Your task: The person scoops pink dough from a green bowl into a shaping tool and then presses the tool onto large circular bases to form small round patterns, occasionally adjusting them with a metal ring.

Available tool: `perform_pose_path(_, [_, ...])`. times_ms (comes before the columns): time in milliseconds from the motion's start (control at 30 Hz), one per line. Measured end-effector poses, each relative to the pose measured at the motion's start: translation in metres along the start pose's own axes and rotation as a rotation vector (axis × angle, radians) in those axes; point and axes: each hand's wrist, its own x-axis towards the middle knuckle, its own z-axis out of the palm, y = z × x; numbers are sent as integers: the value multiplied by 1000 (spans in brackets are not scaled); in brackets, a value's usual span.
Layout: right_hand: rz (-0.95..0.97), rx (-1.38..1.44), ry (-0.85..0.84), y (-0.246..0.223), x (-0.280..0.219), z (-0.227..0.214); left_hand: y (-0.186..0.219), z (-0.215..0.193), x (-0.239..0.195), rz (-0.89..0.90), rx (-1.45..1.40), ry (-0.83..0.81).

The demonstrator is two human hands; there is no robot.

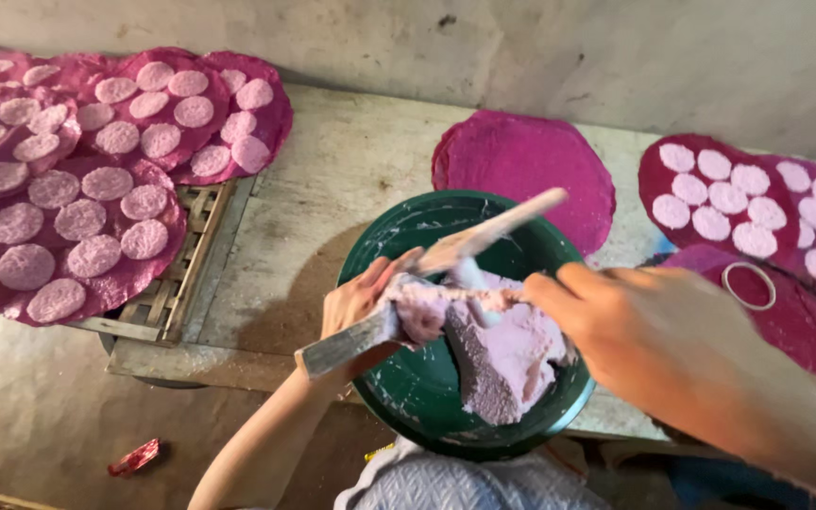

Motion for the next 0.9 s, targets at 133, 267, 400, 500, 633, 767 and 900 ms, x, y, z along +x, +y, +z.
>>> perform_pose_path(133, [-3,-58,-183,-12,21,-10,4,12,8,39,-59,-17])
perform_pose_path(267, [-241,-323,-53,-69,58,-10,-5,53,20,496,-50,274])
perform_pose_path(400, [-259,-150,-21,-62,52,-15,-19,63,14,108,-335,20])
perform_pose_path(500, [103,-50,-169,-24,16,-20,-23,38,8,49,-154,130])
perform_pose_path(633, [119,-103,-194,0,13,-13,-12,3,5,45,8,240])
perform_pose_path(767, [-46,10,-78,-22,32,-18,1,5,11,105,-66,226])
perform_pose_path(900, [-246,-354,88,-62,58,0,0,38,17,138,-120,168])
